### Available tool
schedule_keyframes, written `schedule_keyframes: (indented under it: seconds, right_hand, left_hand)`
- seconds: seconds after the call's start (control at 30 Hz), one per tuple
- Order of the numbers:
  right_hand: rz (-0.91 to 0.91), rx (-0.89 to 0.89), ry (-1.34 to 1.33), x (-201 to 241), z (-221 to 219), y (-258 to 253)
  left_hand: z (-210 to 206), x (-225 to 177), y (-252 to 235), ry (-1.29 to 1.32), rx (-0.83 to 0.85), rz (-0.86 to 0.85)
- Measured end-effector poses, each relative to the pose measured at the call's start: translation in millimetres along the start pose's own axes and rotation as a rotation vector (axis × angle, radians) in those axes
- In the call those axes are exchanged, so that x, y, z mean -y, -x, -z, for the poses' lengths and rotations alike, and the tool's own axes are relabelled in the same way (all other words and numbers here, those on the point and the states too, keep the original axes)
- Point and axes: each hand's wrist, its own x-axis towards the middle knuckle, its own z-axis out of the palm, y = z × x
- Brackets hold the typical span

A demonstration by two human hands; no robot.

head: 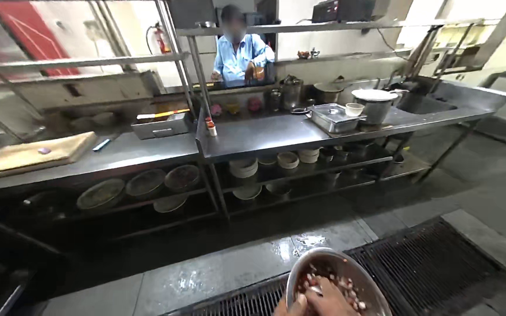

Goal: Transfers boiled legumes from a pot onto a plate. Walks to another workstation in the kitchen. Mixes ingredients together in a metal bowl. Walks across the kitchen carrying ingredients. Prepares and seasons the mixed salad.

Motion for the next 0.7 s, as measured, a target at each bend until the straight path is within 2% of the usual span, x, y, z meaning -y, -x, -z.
schedule_keyframes:
  seconds: [0.13,0.23,0.3,0.37,0.43,0.5,0.6,0.7]
  right_hand:
    - [0.128,0.090,-0.018,24,66,-79]
    - [0.127,0.048,0.017,36,91,-157]
    - [0.104,0.167,0.084,67,78,-208]
    - [0.192,0.333,0.160,107,48,-247]
    - [0.322,0.411,0.224,132,29,-280]
    - [0.387,0.435,0.263,139,34,-313]
    - [0.380,0.452,0.269,145,57,-351]
    - [0.385,0.543,0.225,153,40,-378]
  left_hand:
    - [56,-60,-33,-0.001,-0.090,0.049]
    - [105,-94,-58,0.028,-0.127,0.026]
    - [129,-111,-69,0.040,-0.177,0.018]
    - [149,-125,-76,0.052,-0.265,-0.010]
    - [168,-135,-79,0.066,-0.385,-0.026]
    - [190,-138,-86,0.108,-0.494,-0.006]
    - [221,-148,-97,0.202,-0.648,0.034]
    - [244,-156,-119,0.262,-0.737,-0.006]
